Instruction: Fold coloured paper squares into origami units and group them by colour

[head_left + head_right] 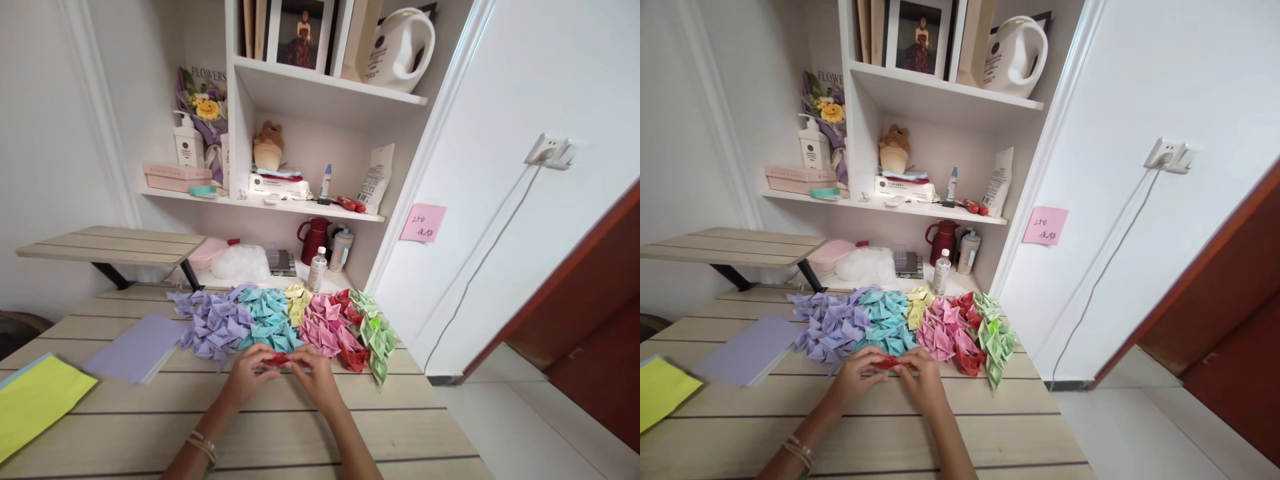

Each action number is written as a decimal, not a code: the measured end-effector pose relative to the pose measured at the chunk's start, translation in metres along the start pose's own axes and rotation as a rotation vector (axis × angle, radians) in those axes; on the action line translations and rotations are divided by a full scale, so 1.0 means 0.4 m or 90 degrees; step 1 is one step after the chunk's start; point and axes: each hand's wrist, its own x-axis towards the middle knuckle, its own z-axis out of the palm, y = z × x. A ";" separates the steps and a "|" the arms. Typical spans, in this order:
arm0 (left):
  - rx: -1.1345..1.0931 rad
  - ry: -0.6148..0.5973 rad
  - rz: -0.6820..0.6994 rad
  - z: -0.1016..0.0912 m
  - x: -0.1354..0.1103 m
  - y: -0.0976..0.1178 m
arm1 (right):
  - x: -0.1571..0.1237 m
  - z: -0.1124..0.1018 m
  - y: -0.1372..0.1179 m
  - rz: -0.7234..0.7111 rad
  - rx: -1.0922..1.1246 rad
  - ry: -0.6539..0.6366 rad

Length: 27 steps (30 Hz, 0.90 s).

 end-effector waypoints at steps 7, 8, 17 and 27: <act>0.128 0.004 0.083 0.010 0.000 -0.007 | -0.005 0.010 0.016 -0.041 -0.037 -0.009; 0.131 0.005 0.087 0.010 0.000 -0.006 | -0.006 0.012 0.020 -0.037 -0.040 0.004; 0.112 0.007 0.063 0.006 -0.004 0.000 | -0.006 0.017 0.028 -0.015 -0.015 0.030; 0.075 -0.044 0.042 -0.002 0.004 0.006 | -0.003 0.006 0.018 -0.012 -0.054 -0.020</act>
